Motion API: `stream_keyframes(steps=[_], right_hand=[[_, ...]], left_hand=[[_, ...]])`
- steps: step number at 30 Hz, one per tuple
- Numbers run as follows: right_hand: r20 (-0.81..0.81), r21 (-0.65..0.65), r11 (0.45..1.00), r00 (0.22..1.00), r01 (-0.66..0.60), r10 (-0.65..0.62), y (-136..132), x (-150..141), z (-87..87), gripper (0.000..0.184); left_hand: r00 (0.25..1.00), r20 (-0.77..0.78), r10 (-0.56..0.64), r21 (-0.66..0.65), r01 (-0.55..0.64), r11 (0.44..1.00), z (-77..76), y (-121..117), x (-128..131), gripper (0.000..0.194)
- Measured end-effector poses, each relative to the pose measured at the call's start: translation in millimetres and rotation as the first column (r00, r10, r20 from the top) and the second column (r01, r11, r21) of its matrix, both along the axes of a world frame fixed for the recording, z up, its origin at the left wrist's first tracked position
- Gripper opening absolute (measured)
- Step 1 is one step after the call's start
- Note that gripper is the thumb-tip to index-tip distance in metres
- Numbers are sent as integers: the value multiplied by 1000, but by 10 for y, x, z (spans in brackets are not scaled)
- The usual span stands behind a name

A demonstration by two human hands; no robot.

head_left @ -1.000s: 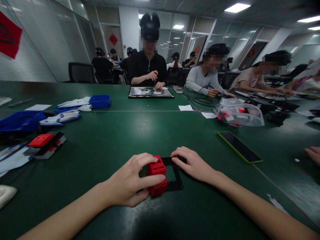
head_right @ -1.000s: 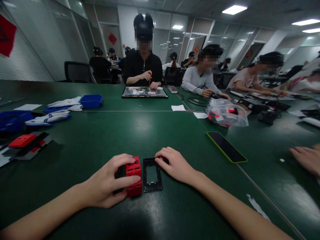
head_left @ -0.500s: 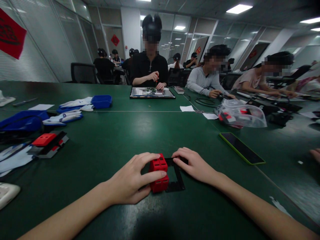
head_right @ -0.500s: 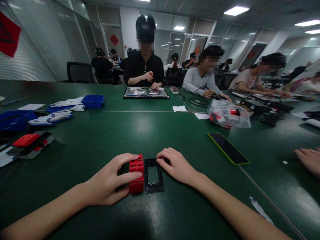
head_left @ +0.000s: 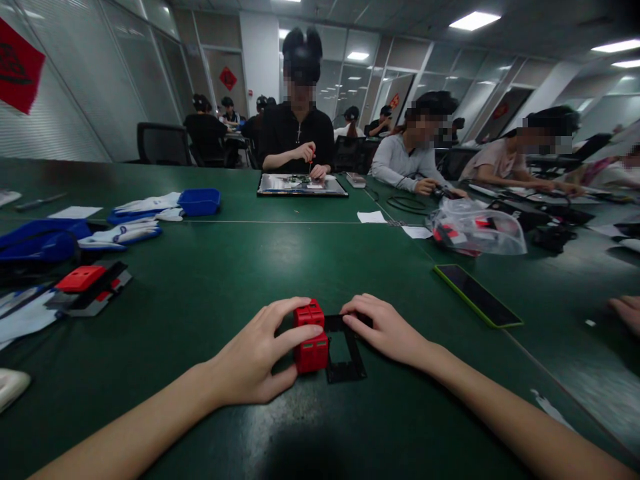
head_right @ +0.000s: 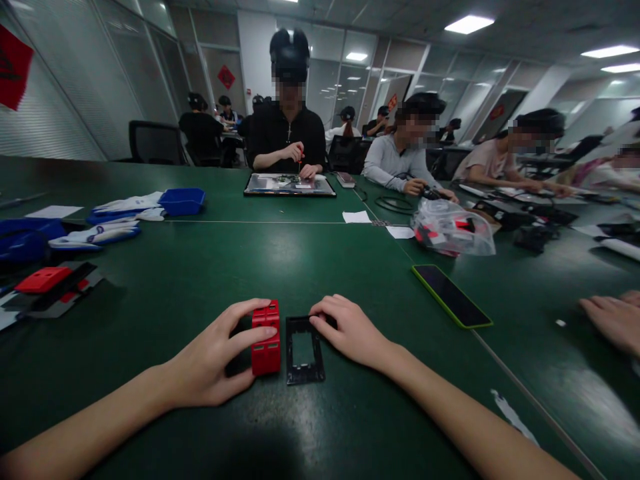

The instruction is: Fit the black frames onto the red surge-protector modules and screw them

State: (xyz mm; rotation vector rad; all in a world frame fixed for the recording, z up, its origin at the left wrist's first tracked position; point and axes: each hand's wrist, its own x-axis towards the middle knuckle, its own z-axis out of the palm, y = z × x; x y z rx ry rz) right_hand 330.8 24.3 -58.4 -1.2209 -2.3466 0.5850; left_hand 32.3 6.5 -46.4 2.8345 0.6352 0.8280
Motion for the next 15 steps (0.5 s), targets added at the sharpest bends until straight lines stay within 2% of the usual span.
stream_keyframes(steps=[8,15], right_hand=[[-6,11,1000,1000,-3,3,9,10,-12,17],[-2,9,1000,1000,-6,6,7,9,-23,19]], left_hand=[[995,-79,-53,74,59,996,6,-7,-4,55],[998,-62,-21,44,24,999,-4,7,-5,56]])
